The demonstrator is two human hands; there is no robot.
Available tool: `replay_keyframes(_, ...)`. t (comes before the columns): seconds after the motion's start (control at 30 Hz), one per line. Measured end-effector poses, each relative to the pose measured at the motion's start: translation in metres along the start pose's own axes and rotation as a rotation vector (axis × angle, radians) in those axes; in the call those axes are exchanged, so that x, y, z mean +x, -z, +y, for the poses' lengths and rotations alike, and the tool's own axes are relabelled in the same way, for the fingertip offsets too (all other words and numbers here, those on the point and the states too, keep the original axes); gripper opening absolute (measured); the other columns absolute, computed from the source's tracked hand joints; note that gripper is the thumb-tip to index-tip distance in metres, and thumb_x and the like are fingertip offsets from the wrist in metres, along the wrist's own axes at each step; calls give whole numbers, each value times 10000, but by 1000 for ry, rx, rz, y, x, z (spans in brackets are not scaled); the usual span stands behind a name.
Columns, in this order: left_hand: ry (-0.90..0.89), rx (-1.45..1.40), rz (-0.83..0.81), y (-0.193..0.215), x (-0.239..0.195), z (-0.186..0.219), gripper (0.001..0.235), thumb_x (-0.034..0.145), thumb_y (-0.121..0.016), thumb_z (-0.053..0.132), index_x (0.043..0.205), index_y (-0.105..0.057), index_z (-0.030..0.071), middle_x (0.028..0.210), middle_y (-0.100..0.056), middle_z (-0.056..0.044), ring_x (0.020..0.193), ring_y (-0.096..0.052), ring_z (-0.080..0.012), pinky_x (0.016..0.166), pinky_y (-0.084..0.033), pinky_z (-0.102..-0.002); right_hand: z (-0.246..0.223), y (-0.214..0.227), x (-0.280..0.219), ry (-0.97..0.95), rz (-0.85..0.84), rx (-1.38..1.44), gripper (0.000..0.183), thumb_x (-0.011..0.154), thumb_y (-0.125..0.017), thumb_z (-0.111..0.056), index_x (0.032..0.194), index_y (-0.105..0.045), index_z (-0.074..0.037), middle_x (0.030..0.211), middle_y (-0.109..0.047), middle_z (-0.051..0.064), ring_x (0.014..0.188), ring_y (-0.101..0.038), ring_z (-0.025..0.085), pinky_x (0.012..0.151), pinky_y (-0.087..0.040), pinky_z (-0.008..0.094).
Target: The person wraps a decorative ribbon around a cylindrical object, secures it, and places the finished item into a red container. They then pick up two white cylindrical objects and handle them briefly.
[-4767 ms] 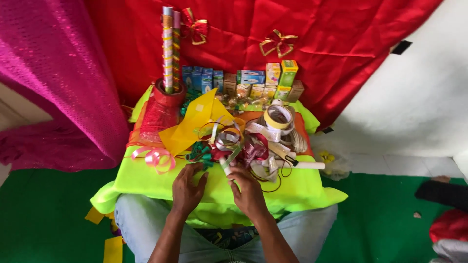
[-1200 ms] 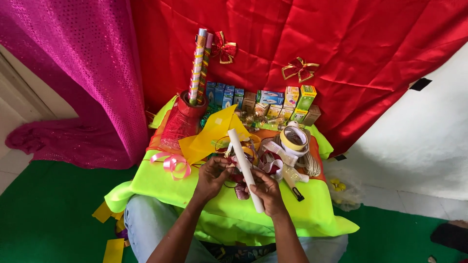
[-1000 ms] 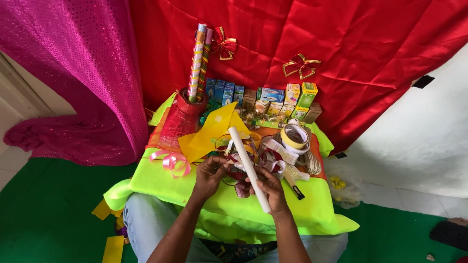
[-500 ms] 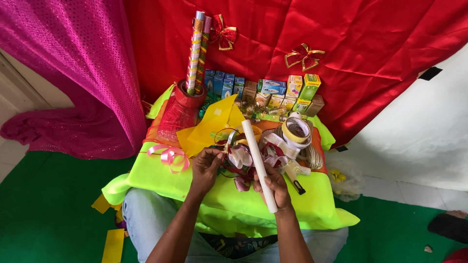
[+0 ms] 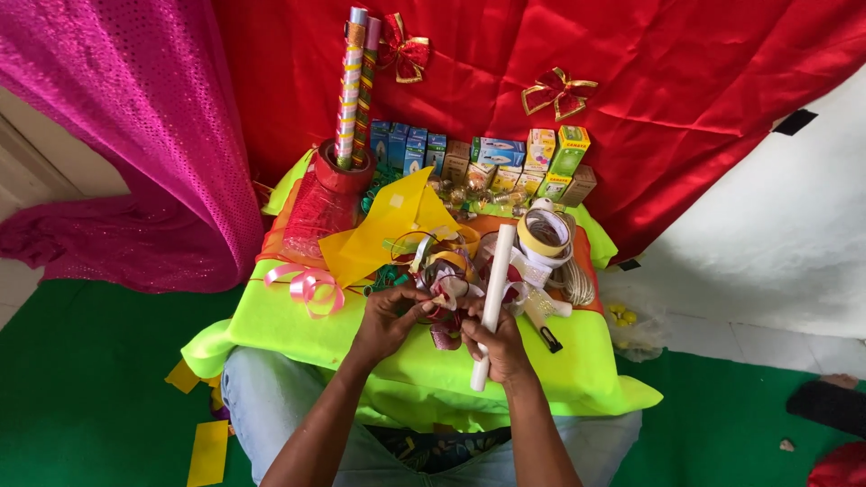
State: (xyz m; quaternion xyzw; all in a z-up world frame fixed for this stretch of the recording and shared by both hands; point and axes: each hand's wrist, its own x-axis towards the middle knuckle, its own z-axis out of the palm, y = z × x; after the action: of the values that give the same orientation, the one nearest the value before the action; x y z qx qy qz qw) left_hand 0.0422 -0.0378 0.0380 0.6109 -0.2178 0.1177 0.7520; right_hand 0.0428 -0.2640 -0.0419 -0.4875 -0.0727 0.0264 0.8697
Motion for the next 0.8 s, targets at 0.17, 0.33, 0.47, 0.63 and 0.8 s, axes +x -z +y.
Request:
replay_keyframes(0.17, -3, 62, -63, -3, 2, 9, 74, 838, -843, -3, 900, -803, -4, 759, -774, -134, 776, -711, -155, 711, -565, -350, -6, -9, -1, 37, 28, -50, 243, 833, -693, 140, 996, -587, -6, 716, -655, 147, 363, -536, 149, 271, -382, 215)
replay_keyframes(0.33, -17, 98, -109, -6, 3, 20, 62, 848, -836, 18, 901, -809, 2, 795, -790, -158, 804, -739, -202, 754, -571, -384, -4, -12, -4, 44, 70, -68, 267, 828, -705, 157, 1015, -604, -6, 710, -645, 119, 373, -559, 163, 283, -412, 232)
replay_keyframes(0.47, -4, 112, -96, -7, 0, 13, 56, 857, -833, 40, 896, -805, 11, 797, -792, -159, 805, -753, -224, 757, -570, -390, -4, -8, -8, 45, 129, -97, 238, 844, -725, 118, 1011, -617, -12, 710, -626, 89, 424, -596, 163, 294, -421, 239)
replay_keyframes(0.63, 6, 108, 1, 3, -3, -13, 45, 884, -819, 52, 914, -810, 21, 809, -793, -149, 809, -752, -201, 773, -568, -375, -13, -15, -11, 46, 143, -87, 224, 865, -720, 95, 1032, -598, 9, 650, -584, 91, 442, -601, 163, 303, -420, 232)
replay_keyframes(0.8, -47, 94, 132, -1, -3, -5, 30, 941, -749, 25, 941, -765, 0, 752, -772, -136, 782, -737, -158, 715, -596, -366, -9, -11, -10, 70, 174, -58, 234, 861, -735, 89, 1032, -605, -5, 650, -593, 88, 460, -619, 178, 303, -437, 253)
